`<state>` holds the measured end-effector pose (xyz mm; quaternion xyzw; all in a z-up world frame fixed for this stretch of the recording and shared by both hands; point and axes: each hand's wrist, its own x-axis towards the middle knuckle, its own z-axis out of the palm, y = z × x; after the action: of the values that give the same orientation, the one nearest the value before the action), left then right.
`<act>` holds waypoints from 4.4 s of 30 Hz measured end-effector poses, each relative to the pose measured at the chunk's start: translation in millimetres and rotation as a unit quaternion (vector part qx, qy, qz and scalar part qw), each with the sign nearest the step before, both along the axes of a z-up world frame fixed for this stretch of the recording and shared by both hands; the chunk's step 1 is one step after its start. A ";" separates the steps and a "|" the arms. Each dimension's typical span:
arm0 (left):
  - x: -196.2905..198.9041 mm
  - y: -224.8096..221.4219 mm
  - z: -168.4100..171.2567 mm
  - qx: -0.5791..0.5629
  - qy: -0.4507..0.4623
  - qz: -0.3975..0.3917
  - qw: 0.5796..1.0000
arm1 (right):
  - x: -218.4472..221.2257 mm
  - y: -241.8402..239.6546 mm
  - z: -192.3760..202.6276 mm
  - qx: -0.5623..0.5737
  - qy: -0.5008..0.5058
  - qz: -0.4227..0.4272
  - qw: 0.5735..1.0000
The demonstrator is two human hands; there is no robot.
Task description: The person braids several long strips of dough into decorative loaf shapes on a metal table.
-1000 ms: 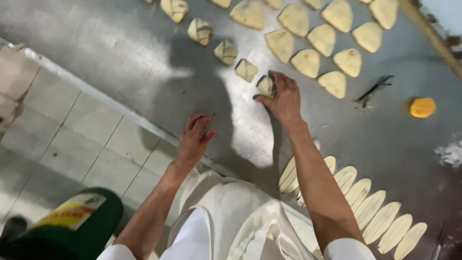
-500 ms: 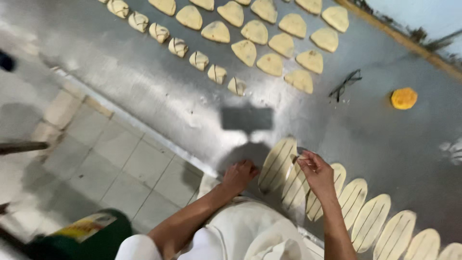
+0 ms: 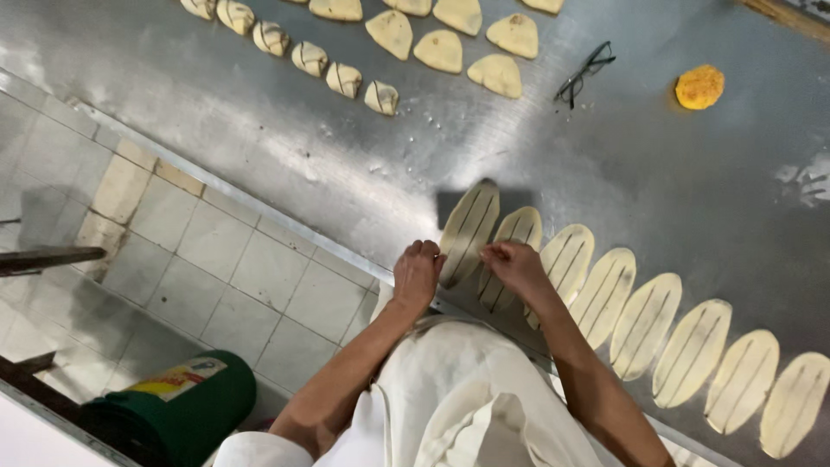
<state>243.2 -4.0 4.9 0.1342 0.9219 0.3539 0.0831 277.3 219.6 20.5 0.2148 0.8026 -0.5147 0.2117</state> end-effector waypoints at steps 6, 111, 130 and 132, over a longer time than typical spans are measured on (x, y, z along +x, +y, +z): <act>-11.2 14.1 14.1 0.184 -0.201 0.112 0.956 | -21.7 -16.2 1.5 -0.225 -0.071 -0.148 0.960; -73.1 -41.0 -21.9 -0.039 0.042 -0.200 0.978 | 5.7 16.4 8.0 0.433 0.315 0.069 0.842; -142.9 -51.5 -23.7 -0.068 0.238 -0.088 0.965 | 2.1 -24.4 -10.0 0.456 0.313 0.057 0.831; -156.5 -54.0 -22.9 -0.037 0.116 -0.108 0.987 | 15.6 -0.2 -8.5 0.458 0.305 0.022 0.835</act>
<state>86.6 -58.0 -18.0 0.2703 0.9177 0.2905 0.0184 293.0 219.5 12.0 0.1019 0.9749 -0.1233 -0.1550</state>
